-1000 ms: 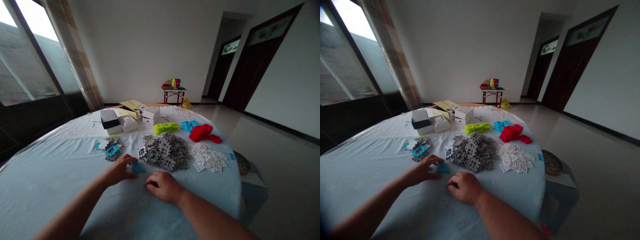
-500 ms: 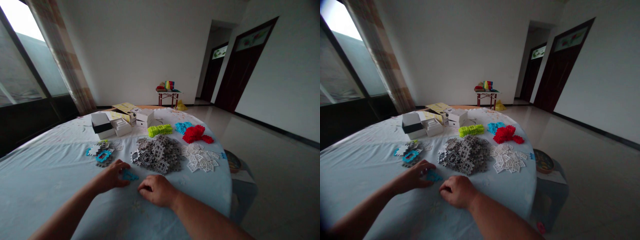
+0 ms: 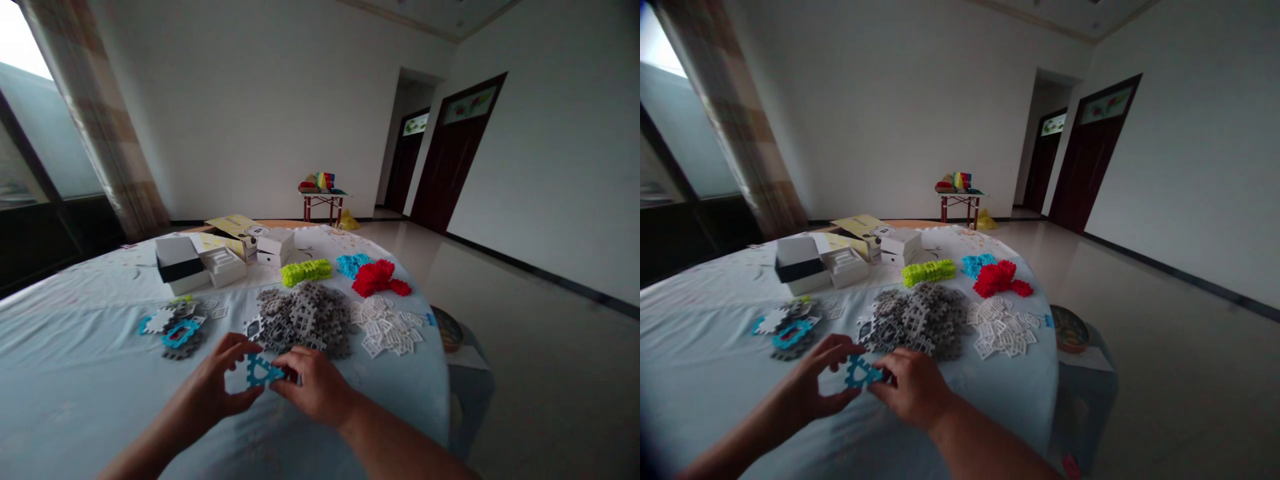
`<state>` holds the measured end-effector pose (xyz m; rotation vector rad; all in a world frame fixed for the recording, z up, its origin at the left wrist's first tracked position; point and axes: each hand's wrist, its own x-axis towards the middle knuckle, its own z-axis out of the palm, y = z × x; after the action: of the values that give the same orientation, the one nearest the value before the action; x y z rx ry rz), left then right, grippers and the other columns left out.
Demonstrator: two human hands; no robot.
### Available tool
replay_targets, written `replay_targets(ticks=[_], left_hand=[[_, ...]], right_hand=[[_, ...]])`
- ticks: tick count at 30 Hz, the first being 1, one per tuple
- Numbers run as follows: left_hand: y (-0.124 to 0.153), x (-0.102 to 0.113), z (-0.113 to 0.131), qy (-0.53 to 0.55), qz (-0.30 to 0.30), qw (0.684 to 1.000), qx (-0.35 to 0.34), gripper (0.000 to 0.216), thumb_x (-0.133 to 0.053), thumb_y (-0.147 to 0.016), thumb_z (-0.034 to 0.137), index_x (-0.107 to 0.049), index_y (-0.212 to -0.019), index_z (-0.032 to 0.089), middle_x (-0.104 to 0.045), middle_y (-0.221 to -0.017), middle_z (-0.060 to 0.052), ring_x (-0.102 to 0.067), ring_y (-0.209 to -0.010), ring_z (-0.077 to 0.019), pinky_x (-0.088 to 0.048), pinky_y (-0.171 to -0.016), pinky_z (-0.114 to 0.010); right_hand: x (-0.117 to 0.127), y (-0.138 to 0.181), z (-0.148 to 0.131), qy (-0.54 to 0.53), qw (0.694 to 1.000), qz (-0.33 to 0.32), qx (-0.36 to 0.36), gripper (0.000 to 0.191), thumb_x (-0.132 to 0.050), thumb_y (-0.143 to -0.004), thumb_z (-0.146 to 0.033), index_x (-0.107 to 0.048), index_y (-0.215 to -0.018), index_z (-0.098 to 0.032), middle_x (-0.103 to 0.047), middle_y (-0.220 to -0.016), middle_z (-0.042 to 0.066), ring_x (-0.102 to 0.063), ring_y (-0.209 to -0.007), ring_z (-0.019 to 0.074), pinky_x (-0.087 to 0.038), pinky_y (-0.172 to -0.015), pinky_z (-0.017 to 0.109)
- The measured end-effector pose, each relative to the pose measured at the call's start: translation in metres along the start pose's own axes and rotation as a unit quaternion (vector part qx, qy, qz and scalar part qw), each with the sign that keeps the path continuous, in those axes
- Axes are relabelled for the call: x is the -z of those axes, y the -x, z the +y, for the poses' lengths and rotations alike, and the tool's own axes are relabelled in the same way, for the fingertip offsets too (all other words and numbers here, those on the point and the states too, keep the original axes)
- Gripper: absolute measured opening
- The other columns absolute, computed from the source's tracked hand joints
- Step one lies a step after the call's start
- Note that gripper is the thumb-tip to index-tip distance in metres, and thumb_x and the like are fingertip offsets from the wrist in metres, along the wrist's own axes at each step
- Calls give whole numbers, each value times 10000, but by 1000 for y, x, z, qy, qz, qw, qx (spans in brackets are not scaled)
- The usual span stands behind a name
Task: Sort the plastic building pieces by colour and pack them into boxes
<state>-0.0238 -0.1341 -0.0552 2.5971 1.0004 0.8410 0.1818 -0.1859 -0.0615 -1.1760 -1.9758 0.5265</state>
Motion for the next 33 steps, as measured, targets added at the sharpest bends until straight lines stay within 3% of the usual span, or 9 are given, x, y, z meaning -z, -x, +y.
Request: replay_targets(ticks=[4,10,14,17,19,23,26,33], left_hand=[[-1,-3,2,-11,47,999,-16,386,-641,-679,279,-550,-1052,242,-525,-992,-42,-554,-747,-131,-508,-642,-244],[-2,-7,3,-38,82,995,-46,438,-665,-669,313,-535,-1085,269,-539,-1002,-43,-589,-789,-148,-530,-682,-244],[0,-4,-4,-37,123,992,-11,613,-675,-660,404,-431,-1211,293,-559,-1019,-50,-596,-794,-169,-538,-679,-266],[3,-1,-19,-15,164,984,71,536,-607,-707,464,-448,-1191,298,-572,-997,-53,-596,-791,-190,-541,-656,-298],[4,0,-32,10,181,975,131,490,-565,-721,506,-485,-1151,287,-573,-974,-60,-595,-785,-204,-532,-555,-278],[6,-4,-55,55,195,957,206,446,-539,-716,548,-544,-1068,274,-569,-972,-64,-592,-794,-216,-484,-435,-235],[7,-9,-65,71,191,953,222,417,-540,-722,539,-553,-1052,285,-569,-991,-54,-591,-809,-208,-502,-475,-245],[9,-13,-68,83,187,951,234,391,-541,-728,526,-559,-1048,300,-594,-1006,-44,-603,-810,-203,-514,-500,-249]], right_hand=[[9,2,-3,4,1000,-7,18,353,-615,-772,-384,-604,-1085,-222,-614,-861,14,-593,-714,122,-456,-700,215],[24,0,-12,92,994,-21,52,243,-580,-797,-342,-627,-1013,-242,-651,-874,27,-605,-805,175,-453,-758,258],[58,-19,-5,162,983,30,77,215,-574,-808,-315,-641,-988,-218,-660,-883,36,-585,-864,184,-424,-825,298],[100,-43,21,210,970,117,38,226,-565,-812,-313,-651,-981,-190,-652,-922,52,-563,-907,180,-412,-841,300],[127,-62,47,269,950,159,-5,235,-551,-815,-315,-659,-982,-190,-649,-945,63,-555,-917,184,-397,-856,306],[158,-92,98,401,893,139,-152,245,-532,-817,-334,-669,-990,-227,-647,-988,58,-528,-940,191,-369,-831,292],[159,-109,124,468,854,90,-210,252,-521,-816,-364,-669,-990,-257,-641,-1023,46,-490,-987,211,-334,-824,307],[139,-135,160,509,822,52,-250,208,-516,-809,-288,-696,-867,-202,-628,-1011,108,-421,-1042,274,-262,-821,377]])
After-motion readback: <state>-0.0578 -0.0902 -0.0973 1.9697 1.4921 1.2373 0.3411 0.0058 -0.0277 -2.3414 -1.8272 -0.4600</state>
